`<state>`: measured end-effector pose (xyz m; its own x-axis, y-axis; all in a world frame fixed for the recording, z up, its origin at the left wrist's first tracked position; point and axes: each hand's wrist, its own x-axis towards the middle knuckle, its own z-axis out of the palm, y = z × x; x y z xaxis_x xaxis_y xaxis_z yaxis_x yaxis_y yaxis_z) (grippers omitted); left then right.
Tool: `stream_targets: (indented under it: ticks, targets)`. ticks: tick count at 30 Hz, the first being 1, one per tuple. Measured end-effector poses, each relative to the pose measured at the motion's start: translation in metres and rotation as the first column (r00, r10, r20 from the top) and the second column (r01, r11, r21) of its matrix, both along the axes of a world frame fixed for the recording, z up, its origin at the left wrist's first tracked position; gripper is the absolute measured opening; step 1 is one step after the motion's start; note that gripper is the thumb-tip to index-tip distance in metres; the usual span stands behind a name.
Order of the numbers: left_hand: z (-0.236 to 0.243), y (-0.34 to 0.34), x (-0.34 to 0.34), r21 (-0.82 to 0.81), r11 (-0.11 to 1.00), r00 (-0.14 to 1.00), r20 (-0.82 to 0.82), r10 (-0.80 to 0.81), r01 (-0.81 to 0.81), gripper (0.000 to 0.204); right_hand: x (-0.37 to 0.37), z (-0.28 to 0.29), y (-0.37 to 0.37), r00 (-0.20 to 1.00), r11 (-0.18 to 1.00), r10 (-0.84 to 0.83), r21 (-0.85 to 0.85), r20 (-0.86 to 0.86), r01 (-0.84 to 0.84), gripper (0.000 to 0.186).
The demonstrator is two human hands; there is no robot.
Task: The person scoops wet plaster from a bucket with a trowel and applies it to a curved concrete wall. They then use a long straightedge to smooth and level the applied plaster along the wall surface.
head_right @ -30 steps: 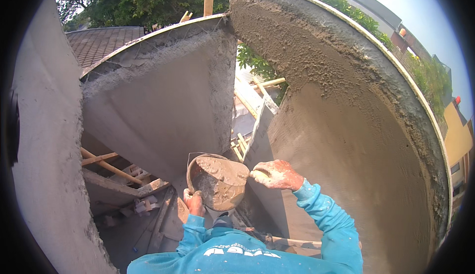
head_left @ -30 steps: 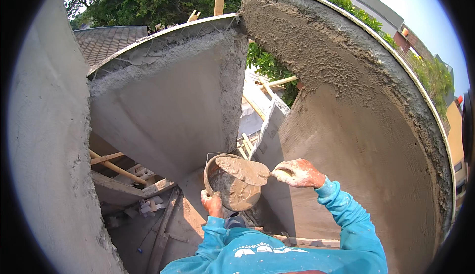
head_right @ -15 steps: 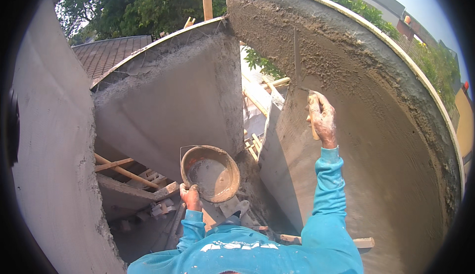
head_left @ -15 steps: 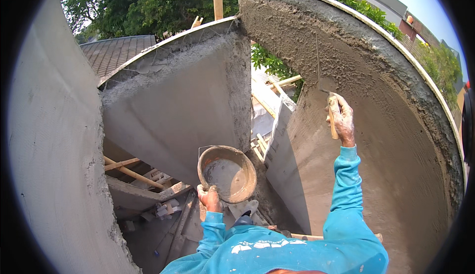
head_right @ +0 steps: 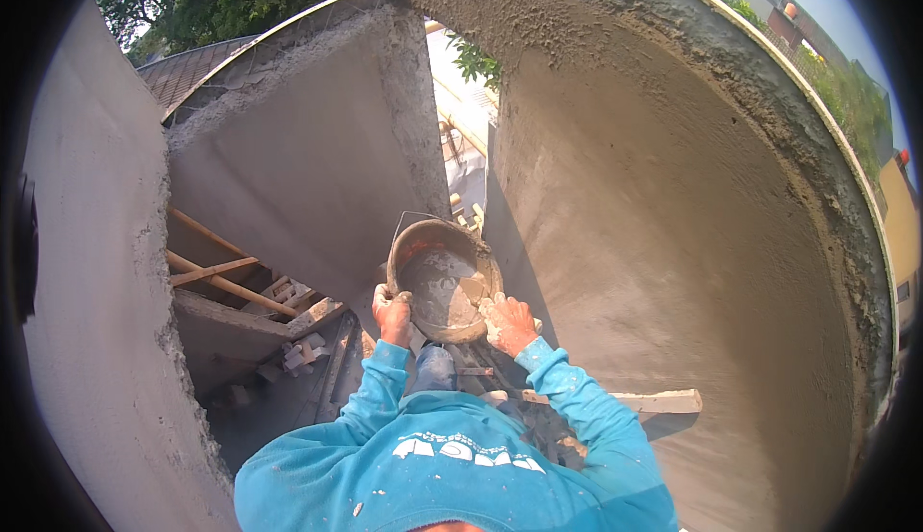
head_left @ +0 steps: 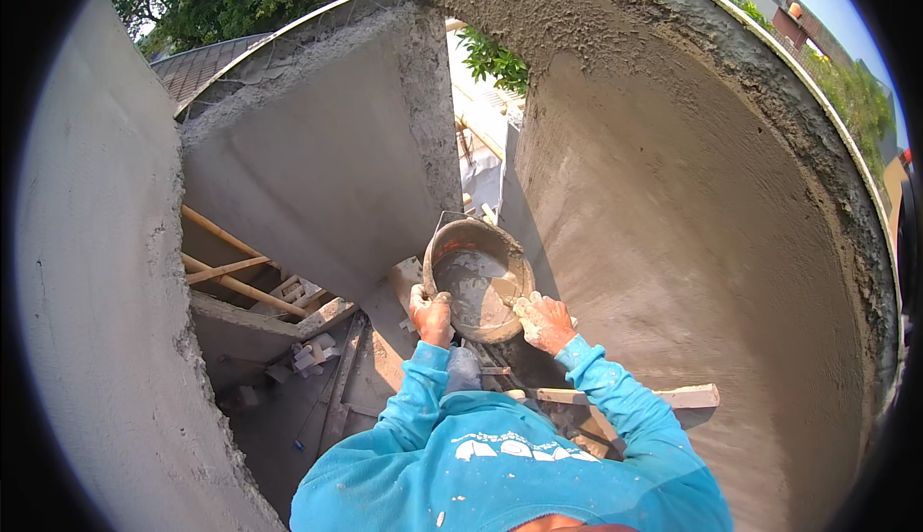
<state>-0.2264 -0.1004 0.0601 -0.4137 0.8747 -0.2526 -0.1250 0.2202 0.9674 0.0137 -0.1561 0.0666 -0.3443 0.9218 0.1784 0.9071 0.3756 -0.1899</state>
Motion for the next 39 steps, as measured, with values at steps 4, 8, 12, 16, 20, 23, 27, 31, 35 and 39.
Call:
stream_targets:
  ticks: [4, 8, 12, 16, 20, 23, 27, 31, 35, 39]
  targets:
    - [0.001, -0.033, 0.017, -0.039, 0.998, 0.982, 0.184, 0.051, -0.045, 0.021, 0.030, 0.063, -0.038, 0.982, 0.933, -0.150, -0.346, -0.116, 0.101, 0.032]
    - [-0.013, -0.045, 0.036, -0.015, 0.999, 0.986, 0.165, 0.038, -0.036, 0.020, 0.060, 0.089, -0.054, 0.981, 0.928, -0.176, -0.344, -0.077, 0.140, 0.028]
    - [-0.018, -0.051, 0.031, -0.124, 0.992, 0.973, 0.222, 0.064, -0.037, 0.023, 0.063, 0.124, -0.049, 0.979, 0.959, -0.109, -0.278, -0.170, 0.058, 0.029]
    - [-0.032, -0.040, 0.013, -0.056, 0.985, 0.962, 0.215, 0.170, -0.162, 0.021, 0.042, 0.191, -0.009, 0.963, 0.968, 0.070, -0.215, -0.259, -0.128, 0.029]
    - [-0.022, -0.028, -0.018, -0.057, 0.967, 0.963, 0.098, 0.252, -0.248, 0.023, 0.022, 0.261, 0.052, 0.907, 0.881, 0.143, -0.367, -0.396, -0.299, 0.031]
    - [-0.025, -0.020, -0.041, -0.033, 0.952, 0.953, -0.016, 0.303, -0.303, 0.022, 0.020, 0.290, 0.111, 0.853, 0.706, -0.075, -0.632, -0.516, -0.320, 0.041]
    - [-0.005, -0.004, -0.040, -0.014, 0.972, 0.972, 0.027, 0.235, -0.234, 0.022, 0.100, 0.259, 0.182, 0.770, 0.921, -0.363, -0.326, -0.524, 0.213, 0.034]
    - [-0.007, -0.006, -0.067, -0.036, 0.938, 0.929, 0.125, 0.347, -0.346, 0.028, 0.133, 0.255, 0.132, 0.484, 0.897, -0.297, -0.068, -0.823, 0.436, 0.033]
    - [0.010, -0.001, -0.055, -0.006, 0.957, 0.953, 0.092, 0.290, -0.291, 0.026, 0.106, 0.243, 0.060, 0.751, 0.921, -0.335, -0.029, -0.569, 0.389, 0.032]
    - [0.011, 0.001, -0.048, 0.024, 0.978, 0.976, 0.068, 0.206, -0.208, 0.027, 0.054, 0.182, 0.035, 0.951, 0.991, -0.114, -0.097, -0.286, 0.090, 0.032]
